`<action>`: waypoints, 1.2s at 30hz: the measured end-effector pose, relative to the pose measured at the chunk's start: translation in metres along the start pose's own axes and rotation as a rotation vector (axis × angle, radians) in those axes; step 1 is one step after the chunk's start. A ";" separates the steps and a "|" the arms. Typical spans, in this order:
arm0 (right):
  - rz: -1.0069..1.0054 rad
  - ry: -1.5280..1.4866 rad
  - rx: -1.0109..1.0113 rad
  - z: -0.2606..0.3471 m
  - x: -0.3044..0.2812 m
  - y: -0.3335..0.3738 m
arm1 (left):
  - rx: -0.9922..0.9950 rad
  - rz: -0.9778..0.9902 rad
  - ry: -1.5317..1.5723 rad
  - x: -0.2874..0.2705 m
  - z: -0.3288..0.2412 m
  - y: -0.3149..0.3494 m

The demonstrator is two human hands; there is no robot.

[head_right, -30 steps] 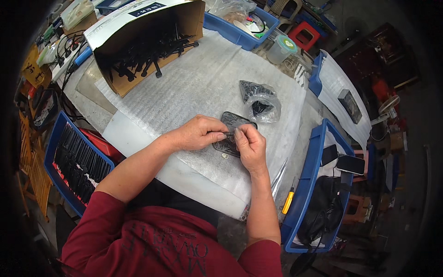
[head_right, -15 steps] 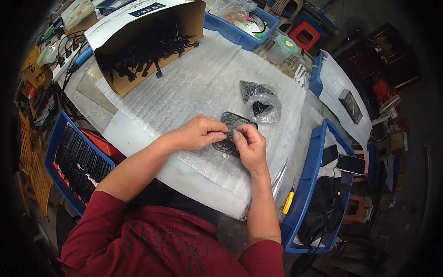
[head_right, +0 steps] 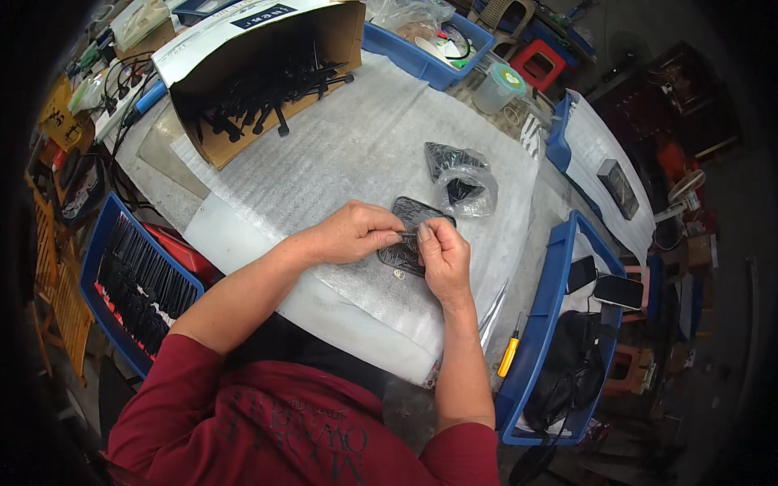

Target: The person assembles components by taking black plastic pieces from a box, inserting small metal pins into them by hand, and placing the finished pieces into a tray.

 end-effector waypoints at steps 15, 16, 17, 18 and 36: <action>0.051 0.195 -0.114 0.011 0.006 0.001 | 0.078 -0.046 -0.026 -0.003 -0.006 0.003; 0.032 0.142 -0.071 0.007 0.005 0.002 | 0.113 -0.073 -0.061 -0.004 -0.010 0.004; 0.015 0.088 -0.029 0.003 0.005 0.002 | 0.111 -0.075 -0.063 -0.004 -0.010 0.005; 0.017 0.086 -0.030 0.002 0.005 0.002 | 0.114 -0.086 -0.084 -0.005 -0.010 0.005; -0.023 -0.038 0.004 0.003 0.007 0.003 | 0.188 -0.161 -0.047 -0.008 -0.012 0.008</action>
Point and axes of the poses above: each hand's wrist, its own y-axis away from the middle knuckle, its own x-axis out of the palm, z = x × y, the point moved 10 cm from there along -y, towards the middle knuckle, and after that the axes turned 9 degrees about -x, right-handed, at the moved point
